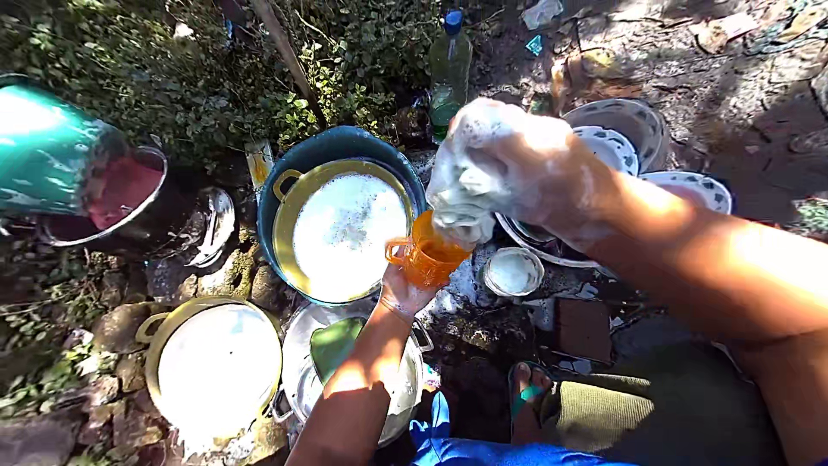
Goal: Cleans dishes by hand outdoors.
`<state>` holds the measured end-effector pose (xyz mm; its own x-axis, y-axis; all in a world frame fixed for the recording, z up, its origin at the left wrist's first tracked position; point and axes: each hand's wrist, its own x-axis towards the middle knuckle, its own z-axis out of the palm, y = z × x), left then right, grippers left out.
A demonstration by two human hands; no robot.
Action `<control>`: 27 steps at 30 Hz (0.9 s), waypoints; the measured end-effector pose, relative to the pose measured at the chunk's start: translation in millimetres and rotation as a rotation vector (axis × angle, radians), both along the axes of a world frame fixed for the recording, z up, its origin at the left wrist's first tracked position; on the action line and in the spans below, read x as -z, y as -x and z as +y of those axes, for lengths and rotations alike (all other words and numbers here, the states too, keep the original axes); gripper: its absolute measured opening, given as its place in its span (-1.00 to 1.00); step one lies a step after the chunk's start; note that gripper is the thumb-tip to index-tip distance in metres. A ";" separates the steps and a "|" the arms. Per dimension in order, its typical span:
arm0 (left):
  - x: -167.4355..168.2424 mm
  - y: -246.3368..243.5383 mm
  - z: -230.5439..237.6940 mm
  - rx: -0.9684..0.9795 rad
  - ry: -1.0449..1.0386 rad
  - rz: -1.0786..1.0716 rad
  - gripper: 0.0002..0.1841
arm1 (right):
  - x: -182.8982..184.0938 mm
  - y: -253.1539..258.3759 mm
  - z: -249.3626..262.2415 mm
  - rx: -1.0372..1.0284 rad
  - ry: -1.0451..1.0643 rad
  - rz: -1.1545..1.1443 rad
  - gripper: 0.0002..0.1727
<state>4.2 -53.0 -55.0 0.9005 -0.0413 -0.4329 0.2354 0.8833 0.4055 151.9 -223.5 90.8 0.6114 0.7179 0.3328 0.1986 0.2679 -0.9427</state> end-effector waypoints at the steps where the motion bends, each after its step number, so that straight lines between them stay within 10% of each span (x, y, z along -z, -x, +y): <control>1: -6.5 -0.9 2.8 -0.038 -0.010 0.011 -0.33 | 12.4 10.1 15.0 -0.004 0.074 0.005 -0.67; 7: -31.1 37.1 88.5 -0.293 -0.125 0.015 -0.30 | 15.2 45.9 68.8 -0.148 0.454 -0.743 -0.50; 12: -50.8 80.9 152.8 -0.342 -0.319 -0.012 -0.11 | 33.1 79.2 142.2 -0.272 0.516 -0.031 -0.03; 16: -57.4 117.2 166.5 -0.494 -0.609 0.195 -0.45 | 73.8 120.0 175.6 -0.330 0.297 0.356 -0.62; 20: -37.4 163.2 183.5 -0.450 -0.580 0.213 -0.58 | 79.7 136.5 170.2 -0.229 0.285 0.201 -0.62; 24: -39.1 177.8 176.9 -0.352 -0.673 0.376 -0.60 | 65.4 145.2 168.6 -0.644 0.608 -0.386 -0.54; 27: -49.7 169.1 176.3 -0.291 -0.745 0.445 -0.63 | 71.7 152.0 190.6 -0.833 0.777 -0.357 -0.47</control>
<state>-164.9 123.2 -5.3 0.5757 0.5902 -0.5659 0.3153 0.4783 0.8196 -0.1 -32.9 19.1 -0.1773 0.9342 -0.3095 0.5180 -0.1788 -0.8365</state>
